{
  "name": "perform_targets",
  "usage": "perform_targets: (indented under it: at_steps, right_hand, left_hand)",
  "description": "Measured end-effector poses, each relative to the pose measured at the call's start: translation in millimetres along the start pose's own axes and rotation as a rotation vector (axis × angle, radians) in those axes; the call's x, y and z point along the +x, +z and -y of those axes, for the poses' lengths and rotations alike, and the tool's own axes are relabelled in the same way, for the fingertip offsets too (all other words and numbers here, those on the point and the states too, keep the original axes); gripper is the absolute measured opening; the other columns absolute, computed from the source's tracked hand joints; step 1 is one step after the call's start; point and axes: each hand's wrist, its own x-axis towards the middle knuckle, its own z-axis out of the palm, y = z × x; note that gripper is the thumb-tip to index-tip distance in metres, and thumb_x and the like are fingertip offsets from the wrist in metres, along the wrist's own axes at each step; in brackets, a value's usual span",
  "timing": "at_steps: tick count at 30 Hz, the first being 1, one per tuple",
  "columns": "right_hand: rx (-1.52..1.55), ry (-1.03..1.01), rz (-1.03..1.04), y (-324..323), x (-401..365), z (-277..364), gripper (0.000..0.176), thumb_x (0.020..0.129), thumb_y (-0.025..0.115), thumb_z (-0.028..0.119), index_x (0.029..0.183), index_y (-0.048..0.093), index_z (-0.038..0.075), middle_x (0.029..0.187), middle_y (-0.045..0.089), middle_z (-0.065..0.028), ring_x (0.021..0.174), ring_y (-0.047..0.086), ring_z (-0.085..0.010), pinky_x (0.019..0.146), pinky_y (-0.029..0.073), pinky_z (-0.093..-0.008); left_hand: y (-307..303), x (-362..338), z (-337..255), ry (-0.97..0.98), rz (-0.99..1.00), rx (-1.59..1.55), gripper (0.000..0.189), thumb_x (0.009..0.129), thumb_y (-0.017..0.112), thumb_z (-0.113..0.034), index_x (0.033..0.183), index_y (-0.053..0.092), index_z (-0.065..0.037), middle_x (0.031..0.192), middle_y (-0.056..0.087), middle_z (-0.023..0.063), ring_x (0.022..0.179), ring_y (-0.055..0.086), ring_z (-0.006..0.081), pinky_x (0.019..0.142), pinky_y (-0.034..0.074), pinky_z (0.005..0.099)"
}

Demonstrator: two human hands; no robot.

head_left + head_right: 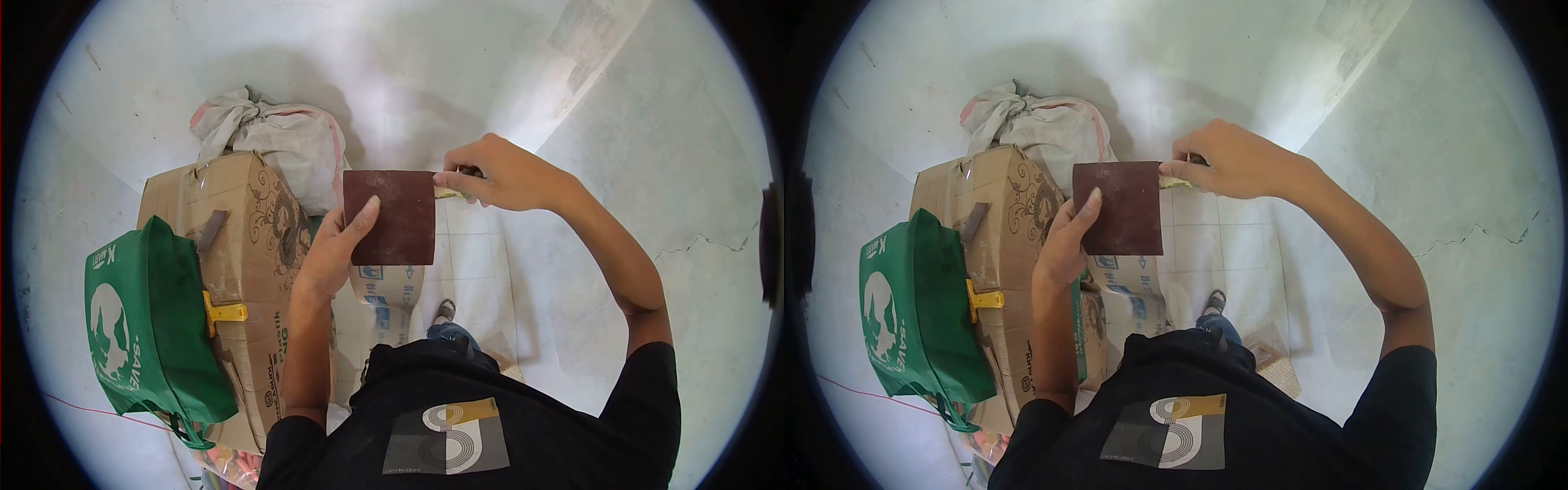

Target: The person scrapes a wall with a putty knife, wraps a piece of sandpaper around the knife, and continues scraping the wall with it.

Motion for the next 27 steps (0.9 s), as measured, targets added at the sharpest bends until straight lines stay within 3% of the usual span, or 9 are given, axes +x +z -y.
perform_targets:
  at_steps: [3,7,9,12,21,22,24,27]
  right_hand:
    - [-0.263,-0.02,-0.063,14.0,9.7,-5.1,0.034,0.097,0.056,0.034,0.097,0.064,0.001,0.07,0.066,-0.0122,0.058,0.06,-0.0259,0.06,0.048,-0.0351]
    - [-0.144,-0.075,-0.069,23.5,4.1,2.4,0.033,0.095,0.061,0.032,0.105,0.062,0.0,0.077,0.067,-0.0147,0.067,0.062,-0.0326,0.066,0.05,-0.0384]
    - [-0.119,-0.318,-0.077,27.2,3.6,-6.3,0.036,0.09,0.067,0.029,0.112,0.06,0.001,0.089,0.069,-0.0147,0.077,0.065,-0.0336,0.069,0.052,-0.0396]
    - [-0.204,-0.412,-0.138,33.4,6.0,-12.4,0.041,0.085,0.072,0.027,0.116,0.061,0.002,0.1,0.068,-0.0137,0.082,0.066,-0.0322,0.072,0.053,-0.0405]
    - [-0.432,-0.345,-0.131,26.3,4.5,2.3,0.057,0.086,0.07,0.036,0.134,0.051,0.012,0.106,0.069,-0.0106,0.075,0.067,-0.0284,0.065,0.053,-0.0367]
    - [-0.431,-0.346,-0.129,26.6,4.8,-1.3,0.057,0.086,0.07,0.036,0.134,0.051,0.012,0.106,0.069,-0.0106,0.075,0.067,-0.0284,0.065,0.053,-0.0367]
    - [-0.343,-0.541,-0.204,28.4,4.8,-9.3,0.058,0.086,0.069,0.041,0.134,0.052,0.013,0.104,0.07,-0.0088,0.071,0.067,-0.0265,0.062,0.052,-0.0352]
    - [-0.462,-0.414,-0.172,23.3,0.3,-3.7,0.055,0.084,0.069,0.046,0.126,0.058,0.012,0.096,0.07,-0.0069,0.068,0.066,-0.0245,0.058,0.051,-0.0342]
  left_hand:
    - [-5.6,2.3,5.1,0.071,0.031,0.16,0.032,0.094,0.067,-0.023,0.115,0.062,0.0,0.104,0.068,0.0058,0.094,0.064,0.011,0.084,0.05,0.0266]
    - [-11.1,-1.6,11.7,0.064,0.054,0.184,0.034,0.088,0.072,-0.018,0.114,0.062,0.001,0.106,0.068,0.0069,0.094,0.063,0.0107,0.084,0.049,0.0262]
    - [-11.9,-5.2,14.0,0.061,0.054,0.197,0.033,0.088,0.073,-0.017,0.114,0.063,0.001,0.103,0.069,0.0067,0.092,0.064,0.011,0.083,0.05,0.0262]
    - [-11.2,-10.4,14.7,0.07,0.064,0.172,0.035,0.088,0.073,-0.018,0.115,0.062,0.001,0.105,0.068,0.0071,0.094,0.063,0.0113,0.084,0.049,0.0268]
    - [-14.8,-9.0,19.8,0.042,-0.024,0.131,0.04,0.09,0.071,-0.026,0.117,0.059,0.002,0.106,0.066,0.0083,0.097,0.061,0.0123,0.086,0.049,0.0285]
    - [-12.7,-10.5,17.4,0.057,-0.004,0.181,0.039,0.092,0.069,-0.026,0.116,0.059,0.002,0.106,0.066,0.0084,0.096,0.061,0.0122,0.086,0.049,0.0283]
    - [-12.6,-10.4,17.1,0.068,0.022,0.231,0.039,0.093,0.068,-0.027,0.116,0.059,0.003,0.105,0.066,0.0085,0.095,0.061,0.0121,0.085,0.049,0.0281]
    - [-18.1,-7.8,18.5,0.041,0.046,0.251,0.038,0.094,0.066,-0.027,0.115,0.06,0.003,0.104,0.067,0.0081,0.094,0.061,0.0118,0.084,0.049,0.0274]
